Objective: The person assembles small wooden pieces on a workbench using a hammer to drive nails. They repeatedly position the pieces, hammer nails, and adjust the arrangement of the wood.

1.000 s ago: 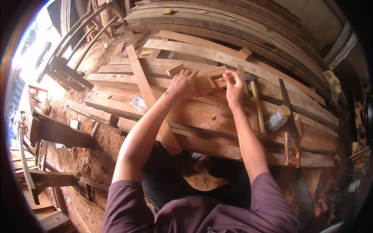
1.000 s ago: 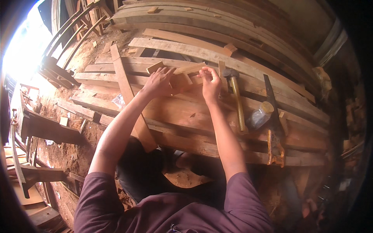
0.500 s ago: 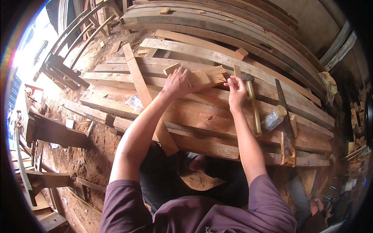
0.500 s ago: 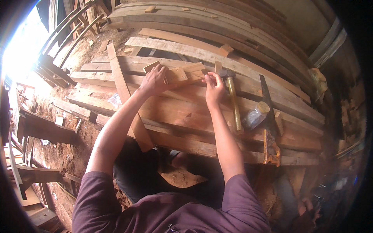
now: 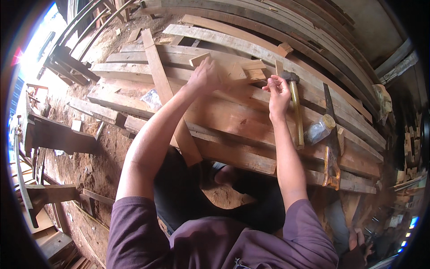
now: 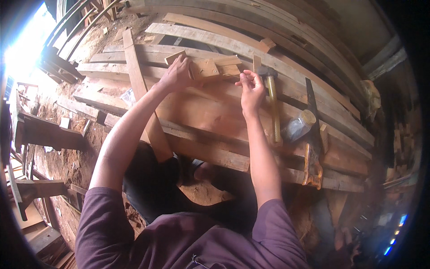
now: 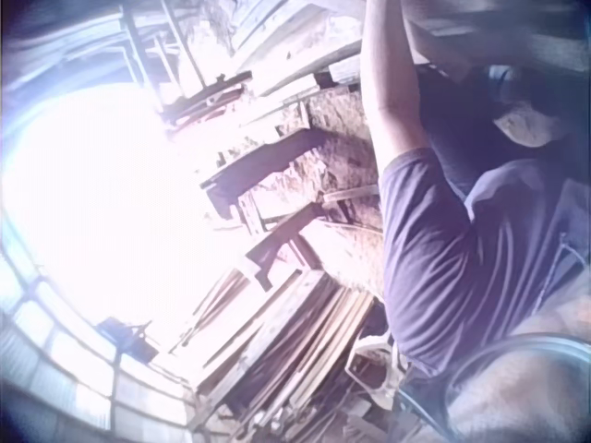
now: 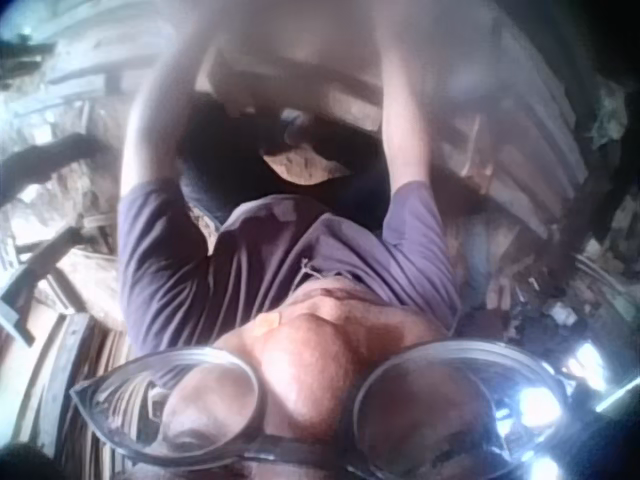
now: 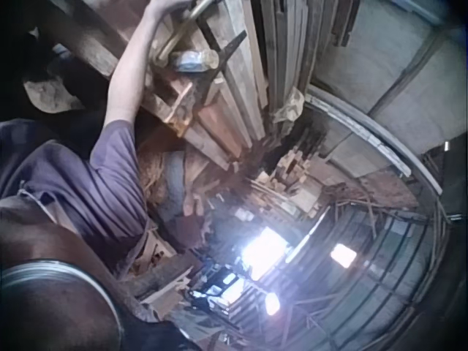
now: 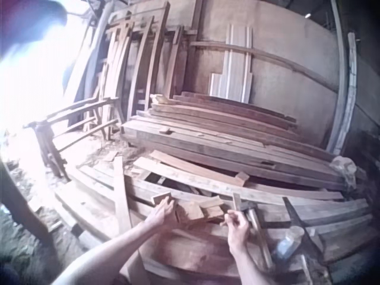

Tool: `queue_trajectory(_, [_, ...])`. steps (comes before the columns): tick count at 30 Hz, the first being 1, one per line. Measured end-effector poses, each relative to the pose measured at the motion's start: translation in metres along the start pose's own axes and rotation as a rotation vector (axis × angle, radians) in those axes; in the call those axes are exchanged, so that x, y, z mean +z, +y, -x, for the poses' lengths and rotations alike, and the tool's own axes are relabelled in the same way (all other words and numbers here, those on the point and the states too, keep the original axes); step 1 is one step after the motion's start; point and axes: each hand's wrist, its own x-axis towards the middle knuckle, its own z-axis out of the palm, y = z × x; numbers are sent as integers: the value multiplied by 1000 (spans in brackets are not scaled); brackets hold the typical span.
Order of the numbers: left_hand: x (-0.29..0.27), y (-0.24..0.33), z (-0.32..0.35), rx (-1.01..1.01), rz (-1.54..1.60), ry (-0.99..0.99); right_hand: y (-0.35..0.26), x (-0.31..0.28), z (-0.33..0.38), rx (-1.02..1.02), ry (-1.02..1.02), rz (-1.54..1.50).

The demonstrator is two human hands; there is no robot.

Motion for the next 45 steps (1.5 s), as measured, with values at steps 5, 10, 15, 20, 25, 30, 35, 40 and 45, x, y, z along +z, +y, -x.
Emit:
queue_trajectory(5, [-51,-21,-2,177,-23,-207,-5,-4,1,58,-5,-72])
queue_trajectory(10, [-114,-64,-3,-131,239,175,-10,-11,3,77,-63,-131])
queue_trajectory(15, [-115,-80,-16,-74,372,204,-13,-15,5,141,-106,-129])
queue_trajectory(20, [-93,-82,-31,73,280,-18,-21,-18,7,131,-130,-157])
queue_trajectory(25, [-71,-83,-47,150,181,-63,-29,-19,9,126,-133,-152])
queue_trajectory(30, [-62,-72,-57,316,66,-116,-33,-16,13,135,-137,-116])
queue_trajectory(35, [-59,-57,-63,333,-38,-163,-31,-15,15,165,-123,-122])
queue_trajectory(40, [-60,-51,-62,314,60,-276,-28,-14,16,134,-158,-106])
queue_trajectory(45, [-66,-40,-57,383,-33,-422,-30,-11,18,173,-250,-233])
